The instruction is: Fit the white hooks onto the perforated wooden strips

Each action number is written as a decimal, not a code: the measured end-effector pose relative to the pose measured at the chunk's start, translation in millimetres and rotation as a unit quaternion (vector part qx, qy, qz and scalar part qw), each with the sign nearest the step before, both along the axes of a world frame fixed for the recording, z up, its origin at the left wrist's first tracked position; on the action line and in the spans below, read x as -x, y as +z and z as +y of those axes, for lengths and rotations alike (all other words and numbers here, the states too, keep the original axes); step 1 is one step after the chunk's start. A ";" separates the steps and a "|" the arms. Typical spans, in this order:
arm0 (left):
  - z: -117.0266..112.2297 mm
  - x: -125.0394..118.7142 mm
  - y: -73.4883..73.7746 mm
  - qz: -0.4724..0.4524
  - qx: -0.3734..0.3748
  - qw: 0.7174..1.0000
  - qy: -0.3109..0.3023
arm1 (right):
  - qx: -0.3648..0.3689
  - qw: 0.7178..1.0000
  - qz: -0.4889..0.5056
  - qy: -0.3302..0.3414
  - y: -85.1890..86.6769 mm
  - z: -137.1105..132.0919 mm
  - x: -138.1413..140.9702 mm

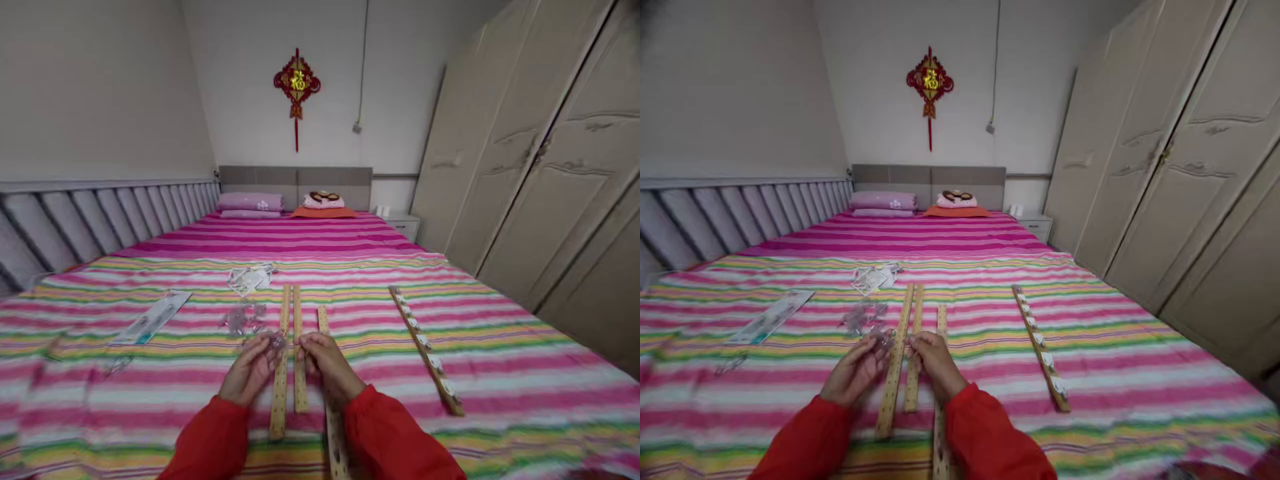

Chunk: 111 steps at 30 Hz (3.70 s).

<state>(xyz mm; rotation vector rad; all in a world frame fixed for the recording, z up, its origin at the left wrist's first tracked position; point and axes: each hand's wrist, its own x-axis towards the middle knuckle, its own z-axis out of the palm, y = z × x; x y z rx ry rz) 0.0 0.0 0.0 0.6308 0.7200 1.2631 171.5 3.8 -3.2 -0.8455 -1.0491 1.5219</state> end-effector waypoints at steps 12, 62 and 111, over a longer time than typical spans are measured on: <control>-26.3 -27.8 27.8 0.140 -0.257 0.954 -0.068 | 0.037 0.995 0.071 0.060 4.4 -20.2 -11.3; 79.9 -95.6 -21.7 0.226 0.006 0.974 0.011 | 0.082 0.990 -0.041 -0.107 -23.1 55.6 -61.4; 114.0 -116.4 -60.6 0.604 -0.117 0.784 0.084 | 0.080 0.966 -0.109 -0.221 -96.4 108.3 -58.2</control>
